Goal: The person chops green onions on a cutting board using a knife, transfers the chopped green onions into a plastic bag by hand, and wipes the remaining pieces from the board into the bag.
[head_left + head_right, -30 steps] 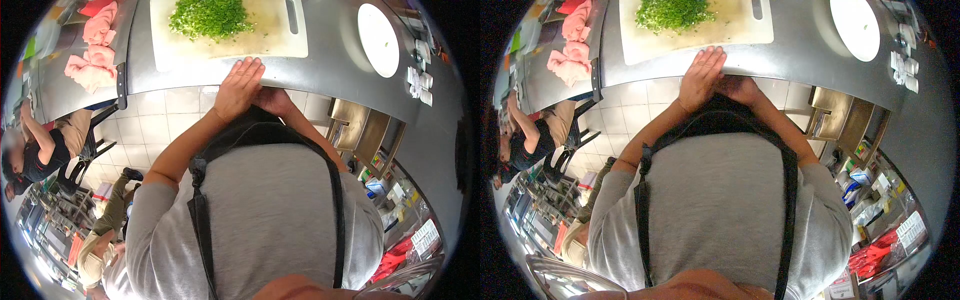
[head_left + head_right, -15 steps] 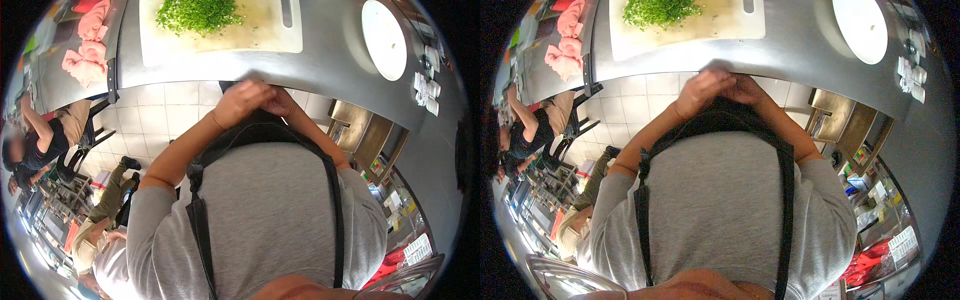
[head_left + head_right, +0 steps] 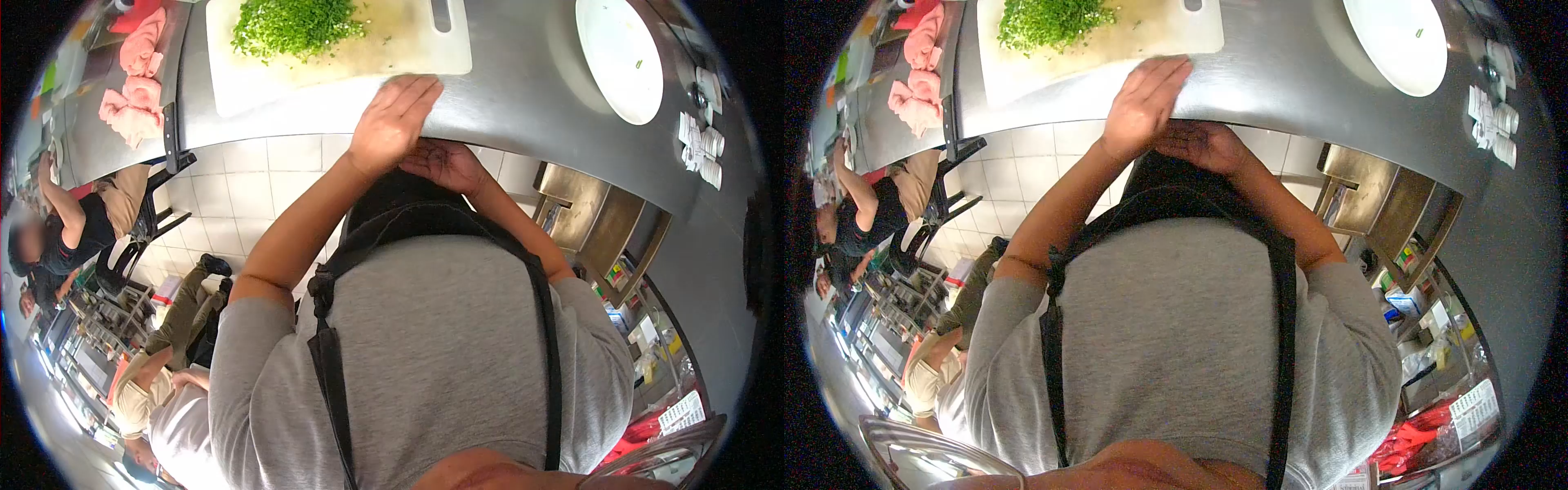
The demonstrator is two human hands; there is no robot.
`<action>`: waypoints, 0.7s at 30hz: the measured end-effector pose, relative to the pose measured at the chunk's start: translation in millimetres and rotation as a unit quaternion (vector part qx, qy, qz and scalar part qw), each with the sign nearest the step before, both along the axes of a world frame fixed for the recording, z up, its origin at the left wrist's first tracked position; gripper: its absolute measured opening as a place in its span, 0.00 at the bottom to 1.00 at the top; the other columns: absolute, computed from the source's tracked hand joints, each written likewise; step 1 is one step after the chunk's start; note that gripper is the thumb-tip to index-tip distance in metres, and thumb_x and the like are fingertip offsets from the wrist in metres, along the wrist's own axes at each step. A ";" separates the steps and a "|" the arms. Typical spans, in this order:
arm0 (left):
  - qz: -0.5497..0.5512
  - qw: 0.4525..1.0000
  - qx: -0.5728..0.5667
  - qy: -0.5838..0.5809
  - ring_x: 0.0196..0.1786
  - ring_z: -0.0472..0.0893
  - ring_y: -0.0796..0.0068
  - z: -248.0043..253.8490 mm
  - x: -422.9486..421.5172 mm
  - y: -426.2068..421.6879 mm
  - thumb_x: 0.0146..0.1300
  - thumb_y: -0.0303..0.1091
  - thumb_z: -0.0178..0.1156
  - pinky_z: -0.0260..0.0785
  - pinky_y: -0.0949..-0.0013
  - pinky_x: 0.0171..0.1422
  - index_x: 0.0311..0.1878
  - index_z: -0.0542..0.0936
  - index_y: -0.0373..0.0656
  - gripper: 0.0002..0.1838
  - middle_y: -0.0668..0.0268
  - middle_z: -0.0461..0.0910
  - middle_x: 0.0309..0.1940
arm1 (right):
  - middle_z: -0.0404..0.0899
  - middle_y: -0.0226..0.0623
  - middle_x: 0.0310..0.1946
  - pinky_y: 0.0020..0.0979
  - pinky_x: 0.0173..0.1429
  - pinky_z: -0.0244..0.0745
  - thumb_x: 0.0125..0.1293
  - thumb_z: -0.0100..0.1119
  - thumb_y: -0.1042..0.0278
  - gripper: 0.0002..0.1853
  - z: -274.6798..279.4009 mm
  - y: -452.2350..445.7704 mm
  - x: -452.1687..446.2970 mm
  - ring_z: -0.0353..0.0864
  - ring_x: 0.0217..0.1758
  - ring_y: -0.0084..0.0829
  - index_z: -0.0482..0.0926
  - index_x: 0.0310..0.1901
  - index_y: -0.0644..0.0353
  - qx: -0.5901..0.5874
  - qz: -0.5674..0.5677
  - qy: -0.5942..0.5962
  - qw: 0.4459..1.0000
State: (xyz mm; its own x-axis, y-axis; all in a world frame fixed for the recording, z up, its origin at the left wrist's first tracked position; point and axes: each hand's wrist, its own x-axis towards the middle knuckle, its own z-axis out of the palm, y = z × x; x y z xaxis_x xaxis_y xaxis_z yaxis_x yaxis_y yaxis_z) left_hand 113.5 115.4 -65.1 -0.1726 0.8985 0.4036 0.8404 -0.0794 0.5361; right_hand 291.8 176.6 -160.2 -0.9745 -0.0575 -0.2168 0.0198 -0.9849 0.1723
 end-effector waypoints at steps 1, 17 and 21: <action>-0.003 1.000 0.008 0.012 0.63 0.77 0.57 -1.1 6.1 7.0 0.54 0.28 0.59 0.69 0.55 0.70 0.59 0.80 0.38 0.25 0.57 0.79 0.60 | 0.75 0.54 0.64 0.55 0.78 0.62 0.79 0.42 0.58 0.24 -0.1 2.3 2.3 0.73 0.69 0.50 0.72 0.65 0.68 -0.008 -0.004 -0.003 1.000; -0.129 0.989 -0.074 -0.011 0.78 0.62 0.52 3.3 43.4 43.8 0.66 0.44 0.62 0.52 0.49 0.82 0.71 0.70 0.39 0.33 0.52 0.66 0.73 | 0.68 0.49 0.71 0.47 0.77 0.66 0.78 0.47 0.51 0.30 15.6 31.9 46.4 0.68 0.74 0.44 0.63 0.72 0.64 0.108 0.020 -0.090 0.990; -0.310 0.927 -0.211 0.024 0.78 0.62 0.57 -1.6 88.9 -3.7 0.63 0.46 0.65 0.53 0.51 0.82 0.70 0.71 0.42 0.34 0.56 0.66 0.74 | 0.70 0.49 0.69 0.44 0.76 0.66 0.79 0.46 0.53 0.28 20.8 30.6 50.6 0.68 0.74 0.43 0.65 0.70 0.64 0.139 0.001 -0.061 0.988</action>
